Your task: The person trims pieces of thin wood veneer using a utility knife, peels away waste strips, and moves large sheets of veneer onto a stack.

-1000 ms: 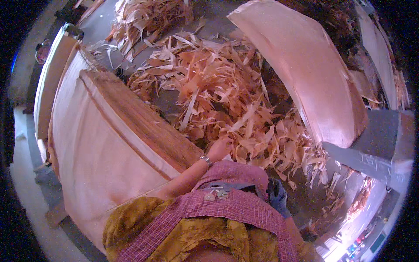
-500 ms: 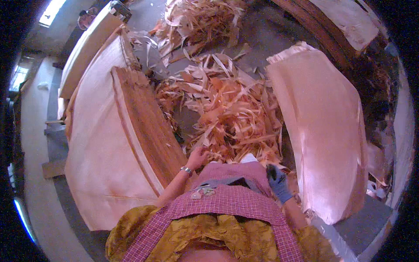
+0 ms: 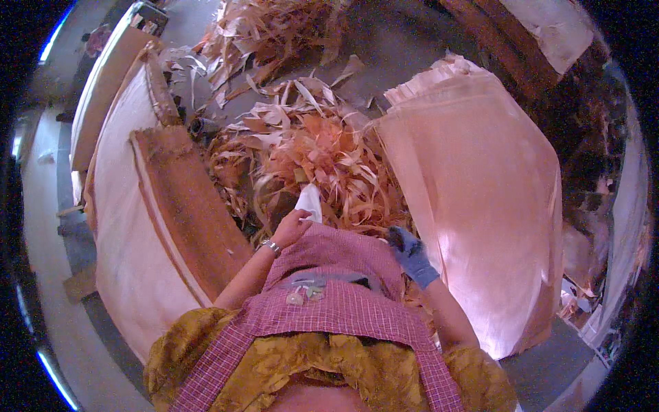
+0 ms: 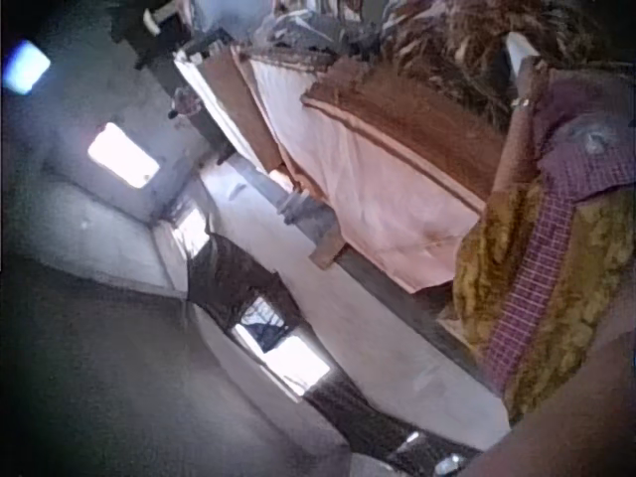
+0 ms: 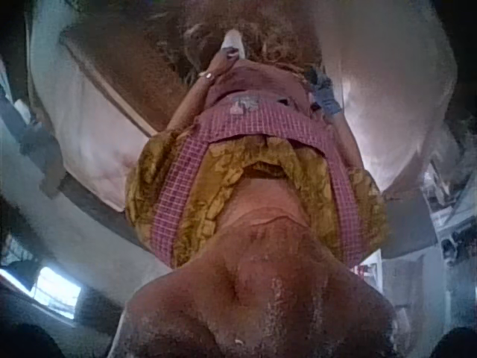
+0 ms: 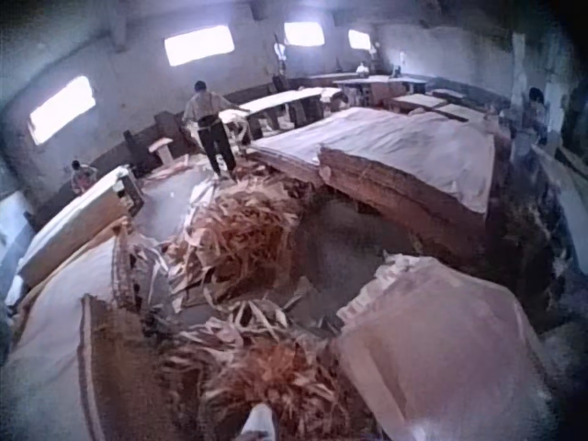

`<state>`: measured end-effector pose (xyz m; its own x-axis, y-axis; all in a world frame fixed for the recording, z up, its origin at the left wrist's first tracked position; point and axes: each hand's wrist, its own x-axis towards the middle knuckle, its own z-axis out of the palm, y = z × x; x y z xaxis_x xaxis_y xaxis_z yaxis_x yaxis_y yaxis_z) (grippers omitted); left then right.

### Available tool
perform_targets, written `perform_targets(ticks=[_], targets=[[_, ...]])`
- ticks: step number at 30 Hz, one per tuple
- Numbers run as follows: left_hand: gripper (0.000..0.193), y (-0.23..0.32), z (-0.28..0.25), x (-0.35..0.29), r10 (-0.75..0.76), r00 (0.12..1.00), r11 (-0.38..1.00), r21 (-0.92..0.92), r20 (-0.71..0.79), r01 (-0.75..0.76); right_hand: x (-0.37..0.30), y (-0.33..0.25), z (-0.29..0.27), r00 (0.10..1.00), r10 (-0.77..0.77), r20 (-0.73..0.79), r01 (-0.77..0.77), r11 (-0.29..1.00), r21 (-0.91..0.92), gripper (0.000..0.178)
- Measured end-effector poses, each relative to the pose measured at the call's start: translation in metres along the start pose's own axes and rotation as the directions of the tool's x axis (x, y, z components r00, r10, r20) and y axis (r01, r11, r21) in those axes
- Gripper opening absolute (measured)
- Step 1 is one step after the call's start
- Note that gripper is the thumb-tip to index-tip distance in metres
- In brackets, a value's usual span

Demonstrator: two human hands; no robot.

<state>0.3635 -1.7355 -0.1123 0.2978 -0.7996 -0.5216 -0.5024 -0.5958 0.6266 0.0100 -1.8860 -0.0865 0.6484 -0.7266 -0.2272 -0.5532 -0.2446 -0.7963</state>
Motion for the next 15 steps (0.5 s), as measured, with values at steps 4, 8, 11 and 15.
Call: perform_targets(ticks=[4,8,11,15], targets=[[0.040,-0.043,0.008,0.068,-0.051,0.998,0.979,0.201,0.039,0.042,0.085,0.025,0.064,0.992,-0.123,-0.006,0.123,0.991,0.047,0.034],[0.048,-0.069,0.013,0.142,-0.228,0.973,0.876,0.443,0.029,0.192,0.201,0.054,0.134,0.993,0.118,-0.006,-0.116,0.987,0.111,0.035],[0.050,-0.084,0.001,0.174,-0.292,0.947,0.823,0.541,0.137,0.176,0.298,0.115,0.207,0.954,0.110,-0.280,-0.084,0.991,0.105,0.031],[0.047,-0.092,-0.022,0.213,-0.230,0.964,0.848,0.514,0.131,0.133,0.452,0.166,0.250,0.835,0.415,-0.362,-0.375,0.910,0.178,0.025]])
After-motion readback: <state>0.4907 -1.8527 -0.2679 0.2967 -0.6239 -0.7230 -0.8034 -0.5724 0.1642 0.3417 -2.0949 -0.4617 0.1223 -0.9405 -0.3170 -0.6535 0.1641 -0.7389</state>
